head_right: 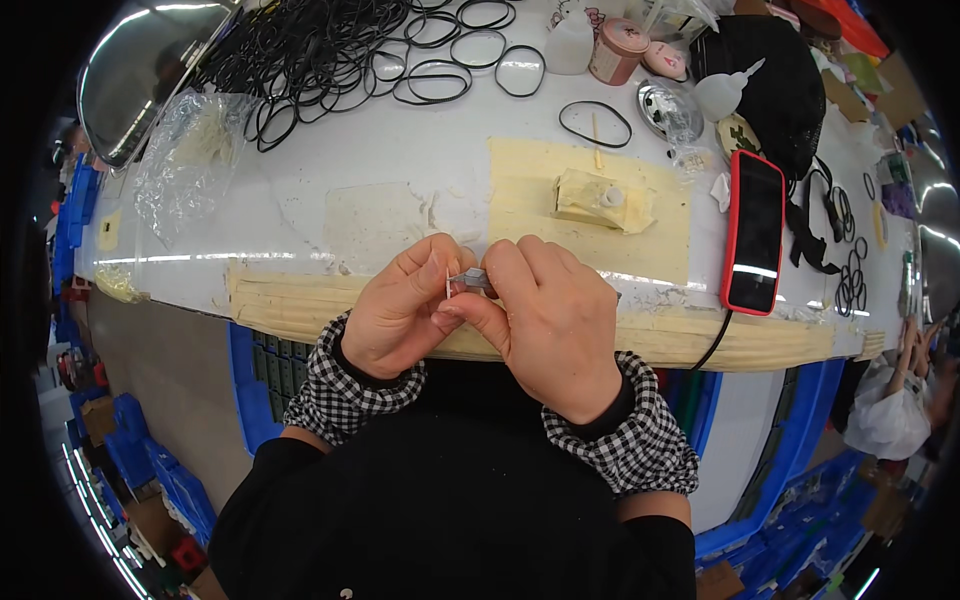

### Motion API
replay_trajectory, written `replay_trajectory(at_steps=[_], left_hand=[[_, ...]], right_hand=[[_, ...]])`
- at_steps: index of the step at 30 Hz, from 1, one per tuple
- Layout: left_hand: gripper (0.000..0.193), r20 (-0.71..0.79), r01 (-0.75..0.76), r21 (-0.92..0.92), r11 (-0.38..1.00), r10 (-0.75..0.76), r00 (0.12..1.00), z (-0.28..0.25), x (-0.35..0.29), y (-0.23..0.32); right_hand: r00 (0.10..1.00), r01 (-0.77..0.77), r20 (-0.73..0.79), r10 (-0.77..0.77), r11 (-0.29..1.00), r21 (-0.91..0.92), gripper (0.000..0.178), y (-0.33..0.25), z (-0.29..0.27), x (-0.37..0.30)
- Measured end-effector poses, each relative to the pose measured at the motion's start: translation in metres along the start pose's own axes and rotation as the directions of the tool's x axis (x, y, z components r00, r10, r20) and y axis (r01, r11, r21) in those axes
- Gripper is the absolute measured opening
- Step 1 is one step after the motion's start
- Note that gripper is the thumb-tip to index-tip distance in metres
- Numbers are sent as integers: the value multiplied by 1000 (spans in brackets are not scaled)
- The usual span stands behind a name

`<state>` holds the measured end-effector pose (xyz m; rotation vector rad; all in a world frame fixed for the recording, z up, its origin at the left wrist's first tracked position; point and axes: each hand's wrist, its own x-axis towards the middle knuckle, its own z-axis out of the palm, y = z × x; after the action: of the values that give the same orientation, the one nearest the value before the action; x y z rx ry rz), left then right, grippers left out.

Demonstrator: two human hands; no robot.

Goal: Assembling small plastic components at a factory workbench.

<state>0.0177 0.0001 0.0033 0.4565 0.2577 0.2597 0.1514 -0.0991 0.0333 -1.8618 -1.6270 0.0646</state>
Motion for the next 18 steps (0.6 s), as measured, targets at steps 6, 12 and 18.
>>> replay_trajectory(at_steps=[6,12,18], left_hand=[[19,-4,13,23,1000,-13,1000,-1,-1,0],[20,14,4,14,1000,-4,1000,-2,0,-1],[21,31,28,-4,1000,-28,999,-4,-1,-1]], right_hand=[[1000,0,14,0,1000,7,37,-2,-1,0],[1000,1,30,0,1000,-20,36,-4,-3,-1],[1000,10,5,-10,1000,-13,38,-5,-2,2]])
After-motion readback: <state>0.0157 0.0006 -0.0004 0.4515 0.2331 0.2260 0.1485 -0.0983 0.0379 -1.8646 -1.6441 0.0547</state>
